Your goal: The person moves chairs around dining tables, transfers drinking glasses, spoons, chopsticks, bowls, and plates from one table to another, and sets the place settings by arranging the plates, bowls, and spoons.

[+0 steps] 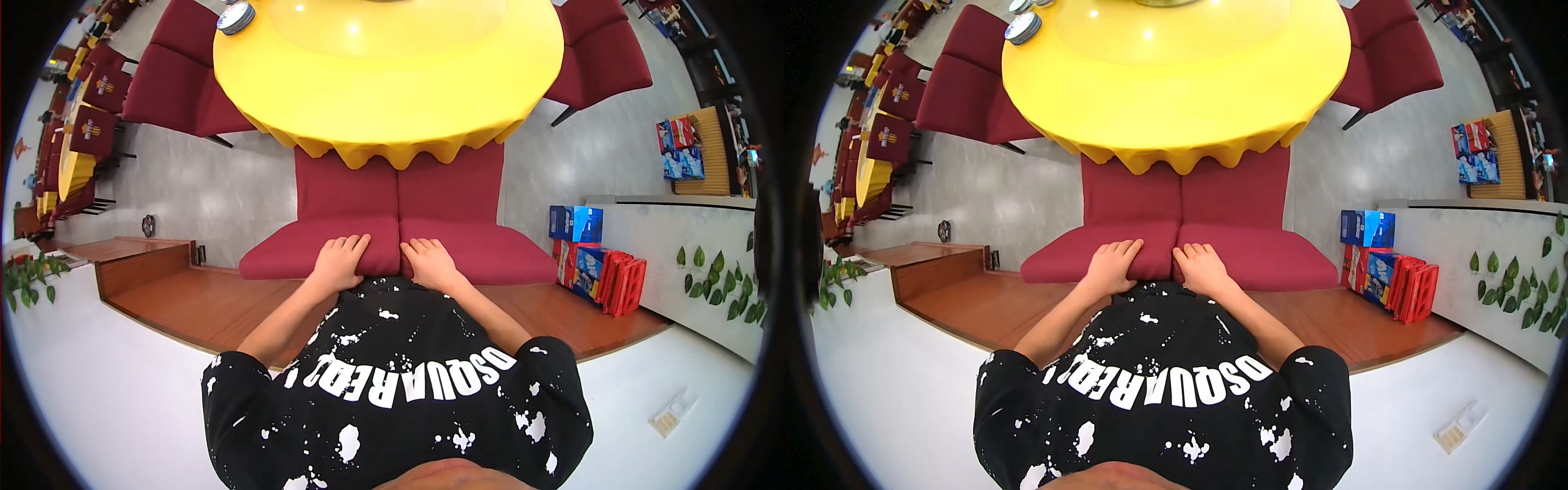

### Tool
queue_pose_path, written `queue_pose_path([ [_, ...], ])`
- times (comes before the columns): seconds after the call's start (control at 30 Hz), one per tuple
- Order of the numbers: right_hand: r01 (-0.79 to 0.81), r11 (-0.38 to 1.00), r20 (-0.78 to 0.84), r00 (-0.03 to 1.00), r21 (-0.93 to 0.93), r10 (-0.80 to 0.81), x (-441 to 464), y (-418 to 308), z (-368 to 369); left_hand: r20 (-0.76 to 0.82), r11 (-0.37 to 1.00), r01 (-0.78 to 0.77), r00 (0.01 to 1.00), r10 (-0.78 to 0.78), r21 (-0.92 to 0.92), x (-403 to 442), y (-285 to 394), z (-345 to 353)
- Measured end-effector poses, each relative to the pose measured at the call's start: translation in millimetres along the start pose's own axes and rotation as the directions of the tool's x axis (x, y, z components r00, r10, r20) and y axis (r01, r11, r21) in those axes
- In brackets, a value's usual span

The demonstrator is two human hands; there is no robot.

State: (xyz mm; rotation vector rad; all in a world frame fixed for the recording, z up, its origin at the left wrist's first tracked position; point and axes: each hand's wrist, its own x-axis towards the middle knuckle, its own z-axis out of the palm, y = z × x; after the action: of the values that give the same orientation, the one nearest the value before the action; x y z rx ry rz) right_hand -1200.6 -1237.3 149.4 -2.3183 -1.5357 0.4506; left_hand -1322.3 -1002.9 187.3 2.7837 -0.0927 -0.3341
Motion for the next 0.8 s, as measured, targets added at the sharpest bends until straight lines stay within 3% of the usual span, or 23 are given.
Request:
queue_pose_path([
  [0.1, -0.029, 0.999, -0.010, 1.000, 0.015, 0.029, 2, -4, 1, -0.148, 0.998, -0.044, 0.988, 0.051, 0.048, 2, 18, 17],
  [0.27, -0.126, 0.991, 0.100, 0.988, 0.044, 0.121, 2, -11, -2, -0.086, 0.996, -0.085, 0.993, 0.082, -0.030, 23, 27, 31],
  [0.47, -0.131, 0.990, 0.166, 0.979, 0.047, 0.122, 9, -17, -3, -0.063, 0.978, -0.188, 0.981, 0.183, -0.092, 18, 20, 18],
  [0.57, -0.043, 0.996, 0.009, 0.999, 0.081, 0.043, 10, -14, 11, -0.044, 0.968, -0.236, 0.971, 0.233, -0.080, 16, 14, 13],
  [0.8, -0.031, 0.994, 0.032, 0.999, 0.107, 0.028, 10, -12, 13, -0.174, 0.985, -0.160, 0.974, 0.148, -0.058, 3, 22, 16],
])
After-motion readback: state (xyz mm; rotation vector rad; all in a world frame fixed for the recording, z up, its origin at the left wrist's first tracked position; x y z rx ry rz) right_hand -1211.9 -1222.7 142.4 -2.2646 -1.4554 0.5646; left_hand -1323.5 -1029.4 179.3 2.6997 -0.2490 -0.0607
